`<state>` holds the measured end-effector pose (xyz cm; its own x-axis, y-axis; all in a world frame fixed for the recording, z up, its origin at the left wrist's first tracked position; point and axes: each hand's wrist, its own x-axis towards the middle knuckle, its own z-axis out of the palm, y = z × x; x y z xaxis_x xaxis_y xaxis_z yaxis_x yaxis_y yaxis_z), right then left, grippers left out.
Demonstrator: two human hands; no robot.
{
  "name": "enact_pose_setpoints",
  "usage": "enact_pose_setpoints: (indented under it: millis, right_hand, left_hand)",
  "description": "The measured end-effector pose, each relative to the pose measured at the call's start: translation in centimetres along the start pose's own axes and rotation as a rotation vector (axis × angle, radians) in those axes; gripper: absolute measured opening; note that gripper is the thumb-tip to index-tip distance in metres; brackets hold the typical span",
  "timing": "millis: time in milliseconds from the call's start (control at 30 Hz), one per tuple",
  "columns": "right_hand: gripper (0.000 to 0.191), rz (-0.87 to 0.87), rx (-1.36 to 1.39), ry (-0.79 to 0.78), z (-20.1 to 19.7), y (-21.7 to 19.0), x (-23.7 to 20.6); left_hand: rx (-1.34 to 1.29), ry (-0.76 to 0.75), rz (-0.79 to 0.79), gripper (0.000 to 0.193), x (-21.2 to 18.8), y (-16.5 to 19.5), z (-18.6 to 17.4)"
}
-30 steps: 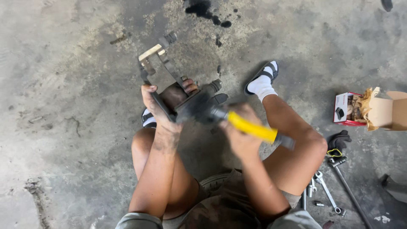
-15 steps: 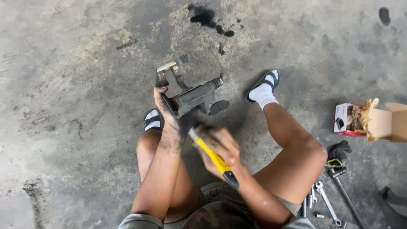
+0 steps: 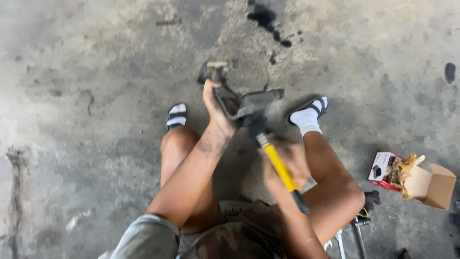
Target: The person sits on the workshop floor cleaning a dirty brake caliper. They first work on the caliper by hand, then use a yellow-handled brush to scrub brake dust off the caliper and brake pads, turning the caliper over to reach different sides, and finish by wiping the caliper surfaces with their fingers.
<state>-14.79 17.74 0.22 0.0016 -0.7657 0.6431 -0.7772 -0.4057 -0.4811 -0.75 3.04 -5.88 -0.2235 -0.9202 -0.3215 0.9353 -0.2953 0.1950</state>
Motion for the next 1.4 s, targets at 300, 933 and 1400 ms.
enact_pose_setpoints:
  millis: [300, 933, 1400]
  right_hand:
    - [0.031, -0.251, 0.064, -0.137, 2.4, 2.0, -0.7]
    - [0.035, 0.135, 0.049, 0.102, 1.5, 2.6, -1.1]
    - [0.019, 0.419, 0.356, 0.079, 1.1, 5.1, -2.6]
  left_hand:
    - [0.068, 0.2, 0.047, 0.054, 1.3, 0.1, -0.8]
    - [-0.005, 0.431, 0.061, 0.046, 1.0, -0.6, -0.8]
    - [-0.002, 0.116, 0.131, 0.042, 0.8, -0.8, -0.1]
